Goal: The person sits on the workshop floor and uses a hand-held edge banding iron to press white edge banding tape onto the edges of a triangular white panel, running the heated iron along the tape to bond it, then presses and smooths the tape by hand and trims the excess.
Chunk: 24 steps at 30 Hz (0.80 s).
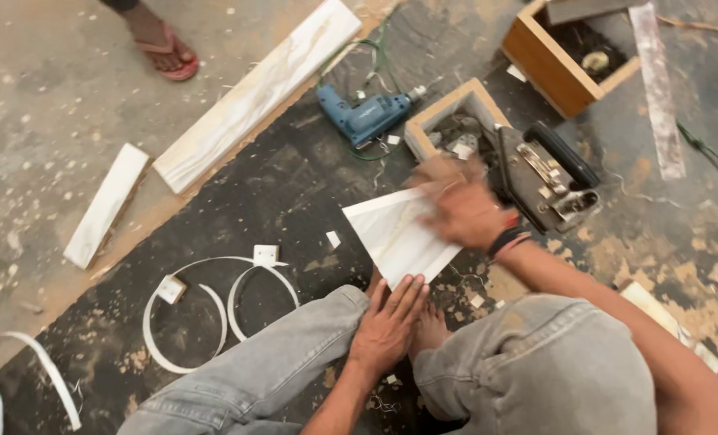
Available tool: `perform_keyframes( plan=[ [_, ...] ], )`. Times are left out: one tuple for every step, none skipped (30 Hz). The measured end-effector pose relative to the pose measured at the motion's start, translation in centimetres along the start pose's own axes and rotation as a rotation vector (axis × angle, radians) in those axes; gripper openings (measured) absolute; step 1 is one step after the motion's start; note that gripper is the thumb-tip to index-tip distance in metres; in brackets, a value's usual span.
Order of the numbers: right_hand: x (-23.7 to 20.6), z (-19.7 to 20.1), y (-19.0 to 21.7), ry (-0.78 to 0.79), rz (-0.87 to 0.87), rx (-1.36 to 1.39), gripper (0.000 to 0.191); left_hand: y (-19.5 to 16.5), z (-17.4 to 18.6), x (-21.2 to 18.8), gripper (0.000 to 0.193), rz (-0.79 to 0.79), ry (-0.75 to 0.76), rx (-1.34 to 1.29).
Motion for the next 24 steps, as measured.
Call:
perform_keyframes(
  plan=[
    [0.2, 1.3, -0.4, -0.145, 0.002, 0.02, 0.062, 0.0, 0.1, -0.1, 0.067, 0.005, -0.023, -0.005],
    [0.2, 2.6, -0.9, -0.292, -0.006, 0.04, 0.062, 0.1, -0.1, -0.1, 0.067, 0.004, -0.011, 0.017],
    [0.2, 3.8, -1.3, -0.435, -0.017, 0.063, 0.062, 0.1, -0.2, -0.1, 0.067, 0.005, 0.003, 0.037],
    [0.3, 4.1, -1.5, -0.465, -0.029, 0.095, 0.06, 0.1, -0.3, 0.0, 0.068, 0.001, 0.013, 0.06],
    [0.4, 4.4, -1.7, -0.509, -0.042, 0.117, 0.059, 0.2, -0.2, 0.2, 0.068, -0.007, 0.011, 0.065],
    [0.3, 4.8, -1.9, -0.553, -0.05, 0.136, 0.058, 0.1, -0.1, 0.5, 0.069, -0.012, 0.005, 0.07],
    [0.2, 5.0, -2.7, -0.566, -0.129, 0.137, 0.054, 0.1, 0.0, 0.7, 0.069, -0.01, 0.003, 0.075],
    [-0.3, 5.2, -3.6, -0.568, -0.212, 0.141, 0.051, 0.1, 0.1, 0.9, 0.069, -0.006, 0.009, 0.095],
    [-1.0, 5.4, -4.6, -0.565, -0.298, 0.141, 0.047, 0.0, 0.1, 1.1, 0.069, -0.002, 0.016, 0.109],
    [-2.0, 5.6, -5.6, -0.56, -0.384, 0.161, 0.041, -0.1, 0.2, 1.3, 0.069, 0.007, 0.02, 0.119],
    [-3.6, 5.7, -6.5, -0.545, -0.468, 0.18, 0.035, -0.3, 0.5, 1.5, 0.068, 0.023, -0.01, 0.106],
    [-5.2, 5.6, -7.2, -0.531, -0.556, 0.199, 0.029, -0.2, 0.7, 1.7, 0.067, 0.036, -0.038, 0.094],
    [-6.6, 5.2, -7.4, -0.488, -0.585, 0.321, 0.032, -0.2, 0.9, 1.8, 0.066, 0.042, -0.067, 0.085],
    [-7.7, 4.6, -7.4, -0.45, -0.611, 0.446, 0.035, -0.3, 0.9, 2.0, 0.066, 0.036, -0.069, 0.088],
    [-8.2, 3.8, -7.6, -0.414, -0.635, 0.572, 0.038, -0.2, 0.9, 2.3, 0.067, 0.027, -0.071, 0.094],
    [-8.9, 2.3, -8.2, -0.354, -0.786, 0.732, 0.035, -0.1, 0.8, 2.4, 0.067, 0.014, -0.069, 0.098],
    [-9.7, 0.5, -8.4, -0.287, -0.942, 0.894, 0.033, -0.2, 0.7, 2.4, 0.067, 0.016, -0.067, 0.073],
    [-10.3, -1.2, -8.6, -0.217, -1.089, 1.057, 0.03, -0.1, 0.6, 2.5, 0.067, 0.018, -0.069, 0.053],
    [-10.5, -2.4, -9.0, -0.182, -1.17, 1.136, 0.027, 0.1, 0.4, 2.5, 0.067, 0.021, -0.077, 0.038],
    [-10.8, -3.6, -9.3, -0.144, -1.254, 1.217, 0.024, 0.1, 0.3, 2.5, 0.068, 0.012, -0.088, 0.066],
    [-11.3, -4.8, -9.5, -0.1, -1.339, 1.299, 0.022, 0.1, 0.1, 2.4, 0.069, 0.004, -0.096, 0.092],
    [-11.5, -5.6, -9.6, -0.06, -1.361, 1.374, 0.02, 0.1, -0.2, 2.2, 0.07, 0.002, -0.103, 0.119],
    [-11.7, -6.4, -9.8, -0.014, -1.378, 1.447, 0.017, 0.0, -0.6, 1.9, 0.07, 0.005, -0.097, 0.11],
    [-11.7, -7.0, -10.0, 0.025, -1.387, 1.522, 0.015, 0.1, -1.0, 1.8, 0.07, 0.003, -0.096, 0.106]
  ],
)
Point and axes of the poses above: each hand's wrist, its own x-axis towards the middle knuckle, its own z-axis out of the back of the hand, y = z × x, the point moved 7 cm from there along x, towards the middle knuckle, and after that the axes turned 14 degrees about -y, right-handed, at the moved point
